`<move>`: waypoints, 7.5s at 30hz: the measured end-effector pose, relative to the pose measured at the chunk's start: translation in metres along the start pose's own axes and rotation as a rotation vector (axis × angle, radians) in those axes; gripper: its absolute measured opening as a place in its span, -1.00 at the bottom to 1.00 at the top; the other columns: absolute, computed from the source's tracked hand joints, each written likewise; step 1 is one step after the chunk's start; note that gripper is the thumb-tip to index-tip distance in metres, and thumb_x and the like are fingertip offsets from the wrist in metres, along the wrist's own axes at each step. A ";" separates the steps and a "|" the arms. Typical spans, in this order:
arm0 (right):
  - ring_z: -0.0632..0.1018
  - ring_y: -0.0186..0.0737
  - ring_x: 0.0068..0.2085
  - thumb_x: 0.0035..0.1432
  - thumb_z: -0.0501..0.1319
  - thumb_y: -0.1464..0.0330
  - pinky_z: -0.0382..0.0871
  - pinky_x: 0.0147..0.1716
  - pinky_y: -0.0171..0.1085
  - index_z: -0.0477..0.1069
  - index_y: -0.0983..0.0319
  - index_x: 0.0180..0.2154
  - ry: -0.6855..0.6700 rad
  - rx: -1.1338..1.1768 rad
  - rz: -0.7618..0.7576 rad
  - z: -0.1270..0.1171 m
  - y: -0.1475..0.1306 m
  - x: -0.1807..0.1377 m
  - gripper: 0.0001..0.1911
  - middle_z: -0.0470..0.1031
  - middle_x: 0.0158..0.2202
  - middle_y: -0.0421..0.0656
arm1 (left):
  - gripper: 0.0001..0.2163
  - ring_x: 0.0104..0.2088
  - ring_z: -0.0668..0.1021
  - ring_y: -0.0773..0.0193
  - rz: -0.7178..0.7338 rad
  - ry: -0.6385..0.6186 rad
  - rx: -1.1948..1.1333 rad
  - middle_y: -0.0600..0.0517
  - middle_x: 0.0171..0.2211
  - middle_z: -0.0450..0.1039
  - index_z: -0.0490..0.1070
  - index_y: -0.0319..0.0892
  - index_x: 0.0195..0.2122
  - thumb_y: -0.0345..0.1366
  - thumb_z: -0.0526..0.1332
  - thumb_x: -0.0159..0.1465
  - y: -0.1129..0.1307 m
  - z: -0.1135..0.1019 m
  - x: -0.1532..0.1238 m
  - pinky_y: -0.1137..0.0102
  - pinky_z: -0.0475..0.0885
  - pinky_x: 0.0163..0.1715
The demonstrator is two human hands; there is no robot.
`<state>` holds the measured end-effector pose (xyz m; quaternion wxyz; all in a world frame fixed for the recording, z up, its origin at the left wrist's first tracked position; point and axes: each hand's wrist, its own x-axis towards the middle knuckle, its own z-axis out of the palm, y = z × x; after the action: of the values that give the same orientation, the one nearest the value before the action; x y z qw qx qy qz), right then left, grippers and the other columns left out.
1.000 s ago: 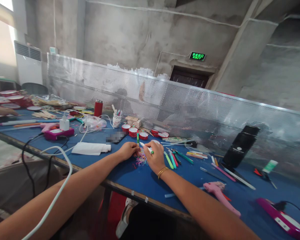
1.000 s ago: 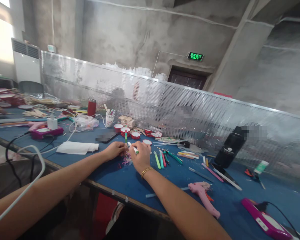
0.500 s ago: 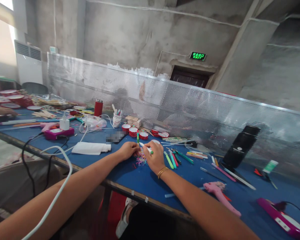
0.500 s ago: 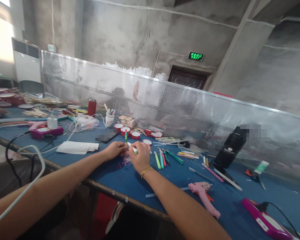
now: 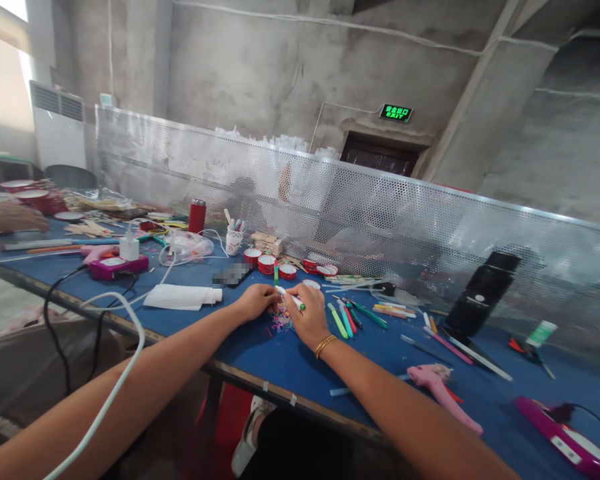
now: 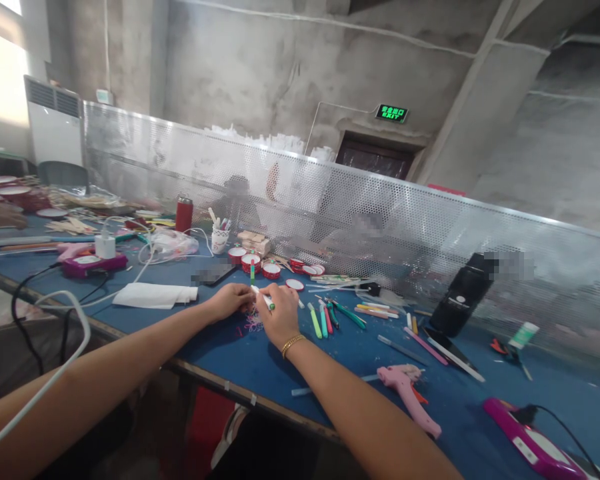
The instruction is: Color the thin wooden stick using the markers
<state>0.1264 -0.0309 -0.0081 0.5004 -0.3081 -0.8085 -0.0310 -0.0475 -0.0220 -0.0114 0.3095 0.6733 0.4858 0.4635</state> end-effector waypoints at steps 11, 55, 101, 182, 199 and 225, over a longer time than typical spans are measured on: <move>0.44 -0.20 -0.21 0.28 0.10 0.28 0.13 -0.06 -0.18 0.38 0.17 -0.31 0.028 -0.005 0.032 -0.002 0.001 0.001 -0.84 0.50 -0.33 -0.21 | -0.76 -0.62 0.40 0.38 -0.027 -0.002 0.014 0.09 -0.64 0.42 0.40 -0.22 -0.56 -0.14 0.22 0.11 -0.005 0.000 0.003 0.48 0.27 -0.56; 0.45 -0.19 -0.23 0.28 0.10 0.26 0.16 -0.11 -0.20 0.40 0.17 -0.33 0.047 -0.017 0.044 -0.004 0.002 0.005 -0.82 0.49 -0.35 -0.20 | -0.67 -0.60 0.40 0.38 -0.012 -0.022 0.032 0.06 -0.61 0.44 0.40 -0.23 -0.52 -0.02 0.23 0.12 -0.001 -0.002 0.001 0.47 0.28 -0.54; 0.45 -0.20 -0.22 0.28 0.10 0.26 0.18 -0.11 -0.21 0.40 0.18 -0.30 0.044 0.021 0.040 -0.003 0.005 0.004 -0.82 0.50 -0.33 -0.19 | -0.68 -0.59 0.40 0.37 -0.023 -0.025 0.019 0.07 -0.59 0.45 0.41 -0.22 -0.48 -0.01 0.22 0.09 0.000 -0.001 0.000 0.45 0.27 -0.52; 0.45 -0.18 -0.20 0.28 0.11 0.25 0.22 -0.11 -0.19 0.41 0.17 -0.28 0.041 0.021 0.026 -0.004 0.001 0.005 -0.84 0.50 -0.31 -0.17 | -0.67 -0.59 0.41 0.38 -0.008 -0.031 0.024 0.07 -0.61 0.43 0.39 -0.21 -0.52 0.00 0.21 0.08 -0.002 0.001 0.001 0.45 0.28 -0.52; 0.45 -0.17 -0.20 0.28 0.11 0.26 0.21 -0.11 -0.19 0.40 0.16 -0.29 0.059 -0.004 0.034 -0.004 0.003 0.005 -0.84 0.51 -0.31 -0.17 | -0.68 -0.60 0.41 0.37 0.006 -0.018 0.043 0.04 -0.60 0.47 0.43 -0.23 -0.50 -0.02 0.22 0.11 -0.005 0.000 0.002 0.45 0.27 -0.54; 0.44 -0.18 -0.18 0.28 0.12 0.25 0.18 -0.07 -0.18 0.41 0.17 -0.28 0.060 0.002 0.041 -0.004 0.001 0.004 -0.84 0.50 -0.30 -0.18 | -0.69 -0.61 0.41 0.36 0.009 -0.024 0.035 0.05 -0.60 0.46 0.41 -0.23 -0.50 -0.03 0.21 0.11 -0.006 0.000 0.003 0.44 0.28 -0.54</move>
<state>0.1289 -0.0292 -0.0031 0.5254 -0.3229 -0.7867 -0.0293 -0.0494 -0.0168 -0.0160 0.3013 0.6863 0.4869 0.4485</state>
